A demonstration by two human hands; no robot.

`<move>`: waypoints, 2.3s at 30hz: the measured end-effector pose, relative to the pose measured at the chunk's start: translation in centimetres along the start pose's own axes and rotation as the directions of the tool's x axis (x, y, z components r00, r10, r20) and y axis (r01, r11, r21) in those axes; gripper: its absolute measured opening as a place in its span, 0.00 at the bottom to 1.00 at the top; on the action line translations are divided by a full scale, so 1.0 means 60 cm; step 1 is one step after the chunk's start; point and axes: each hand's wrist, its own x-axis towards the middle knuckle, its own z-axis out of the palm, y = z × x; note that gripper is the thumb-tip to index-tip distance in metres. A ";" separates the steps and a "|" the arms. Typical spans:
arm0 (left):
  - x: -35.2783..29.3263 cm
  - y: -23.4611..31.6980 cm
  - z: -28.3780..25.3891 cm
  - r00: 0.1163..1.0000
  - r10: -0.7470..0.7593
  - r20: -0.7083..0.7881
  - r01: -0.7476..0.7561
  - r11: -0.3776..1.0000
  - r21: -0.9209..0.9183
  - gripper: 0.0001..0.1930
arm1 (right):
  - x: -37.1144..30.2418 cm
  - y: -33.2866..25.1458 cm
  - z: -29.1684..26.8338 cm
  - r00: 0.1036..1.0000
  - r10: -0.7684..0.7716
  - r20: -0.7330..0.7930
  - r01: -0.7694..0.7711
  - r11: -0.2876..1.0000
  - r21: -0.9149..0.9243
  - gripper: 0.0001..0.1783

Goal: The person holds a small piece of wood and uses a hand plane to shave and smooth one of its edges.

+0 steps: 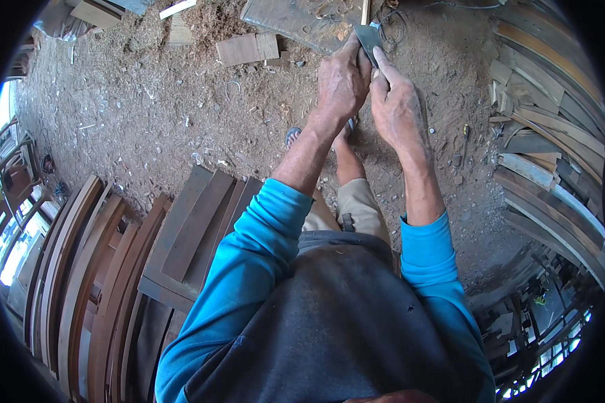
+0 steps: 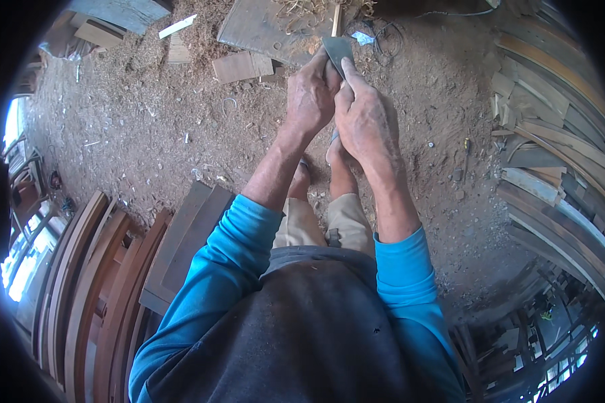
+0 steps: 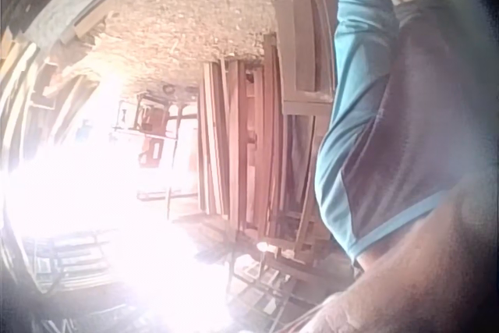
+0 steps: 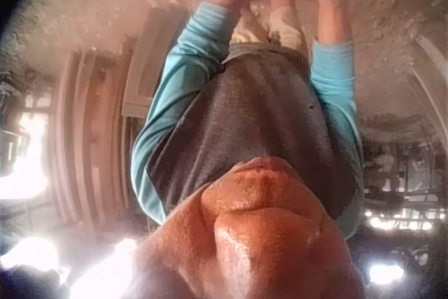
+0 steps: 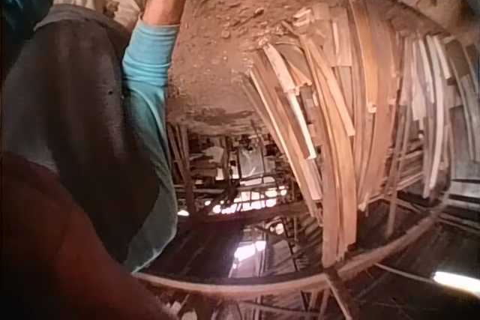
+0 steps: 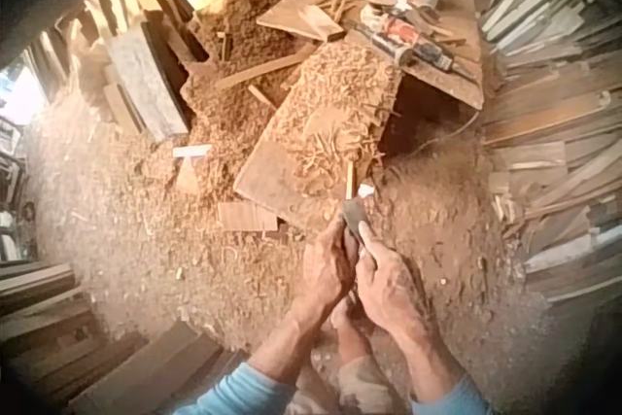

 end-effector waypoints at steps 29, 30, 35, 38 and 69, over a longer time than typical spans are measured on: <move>-0.005 -0.005 0.005 0.994 -0.102 -0.032 0.098 0.990 -0.103 0.19 | -0.033 0.020 0.000 0.999 -0.047 0.005 0.046 0.994 0.097 0.25; -0.002 -0.007 -0.002 0.990 -0.137 0.029 0.139 0.988 -0.073 0.19 | -0.031 0.021 0.004 0.999 -0.042 -0.005 0.042 0.992 0.116 0.25; -0.003 0.004 -0.002 0.997 -0.055 -0.049 0.051 0.995 -0.088 0.18 | 0.008 0.009 -0.004 0.999 0.003 0.042 -0.006 0.997 0.078 0.25; -0.004 -0.002 -0.003 0.995 -0.081 -0.059 0.074 0.992 -0.101 0.18 | 0.031 0.000 -0.009 0.999 -0.021 0.024 0.020 0.999 0.042 0.25; 0.001 -0.006 -0.013 0.976 -0.204 0.077 0.218 0.915 -0.339 0.20 | 0.111 0.001 0.006 0.996 -0.060 -0.067 0.056 0.997 -0.050 0.28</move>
